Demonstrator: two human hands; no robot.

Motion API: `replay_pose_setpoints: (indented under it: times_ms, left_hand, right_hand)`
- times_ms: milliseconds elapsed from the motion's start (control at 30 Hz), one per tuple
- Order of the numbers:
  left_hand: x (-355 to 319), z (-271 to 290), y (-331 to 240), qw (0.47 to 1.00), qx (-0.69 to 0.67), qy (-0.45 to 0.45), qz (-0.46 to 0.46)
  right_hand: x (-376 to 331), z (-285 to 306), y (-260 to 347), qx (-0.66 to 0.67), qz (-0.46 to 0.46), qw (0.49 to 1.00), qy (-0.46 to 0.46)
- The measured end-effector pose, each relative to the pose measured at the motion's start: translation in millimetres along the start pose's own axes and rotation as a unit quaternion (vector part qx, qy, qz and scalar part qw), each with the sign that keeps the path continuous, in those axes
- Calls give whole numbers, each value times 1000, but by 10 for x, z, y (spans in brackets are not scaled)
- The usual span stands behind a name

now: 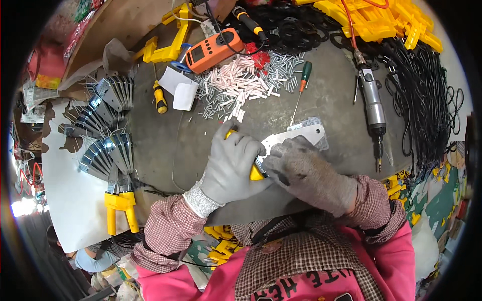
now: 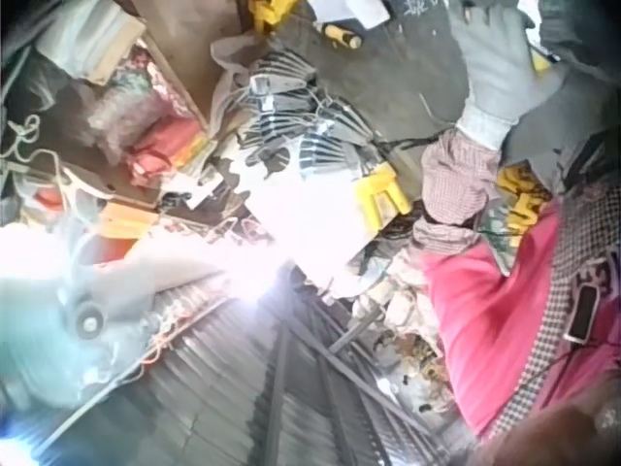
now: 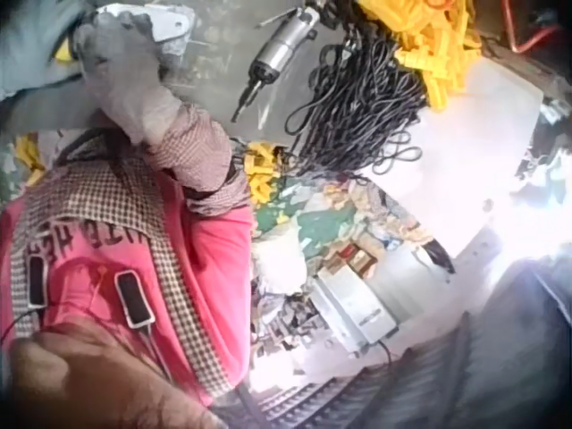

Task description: The recorder is assembling yellow plastic handles onto metal hardware components using a soldering iron, pneumatic screwdriver, and small screws.

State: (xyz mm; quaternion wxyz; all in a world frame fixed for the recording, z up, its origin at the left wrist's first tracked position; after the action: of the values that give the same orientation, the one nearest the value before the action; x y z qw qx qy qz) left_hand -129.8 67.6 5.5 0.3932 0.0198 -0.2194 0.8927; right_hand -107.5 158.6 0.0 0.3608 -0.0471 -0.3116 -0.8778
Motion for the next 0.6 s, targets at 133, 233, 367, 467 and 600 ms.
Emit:
replay_pose_setpoints:
  times_ms: [133,233,367,467,600]
  left_hand:
    - [-26,46,53,999,-22,-39,2]
    - [-38,25,61,999,-40,-29,-4]
    - [-143,44,119,996,-36,-64,41]
    - [-53,71,65,996,-49,-67,26]
    - [-40,106,126,993,-39,-101,36]
  right_hand:
    - [88,-101,152,-86,-59,990,95]
    - [-37,-62,107,-27,-39,995,84]
    - [-478,903,-739,-159,-283,932,-163]
    - [-1161,1130,-1623,-297,-356,864,-195]
    - [-1020,1076,-1894,46,-431,876,-213]
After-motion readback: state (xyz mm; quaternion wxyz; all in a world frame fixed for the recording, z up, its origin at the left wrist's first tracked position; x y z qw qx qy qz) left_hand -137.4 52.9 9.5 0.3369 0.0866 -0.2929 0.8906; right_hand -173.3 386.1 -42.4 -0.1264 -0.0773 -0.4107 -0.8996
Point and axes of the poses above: each hand's wrist, its own x-axis towards the middle knuckle, its own z-axis out of the back of the hand, y = z × x, the point moved 9 cm from there along x, towards the middle knuckle, and after that the axes turned 8 degrees about -x, right-handed, at the moved point
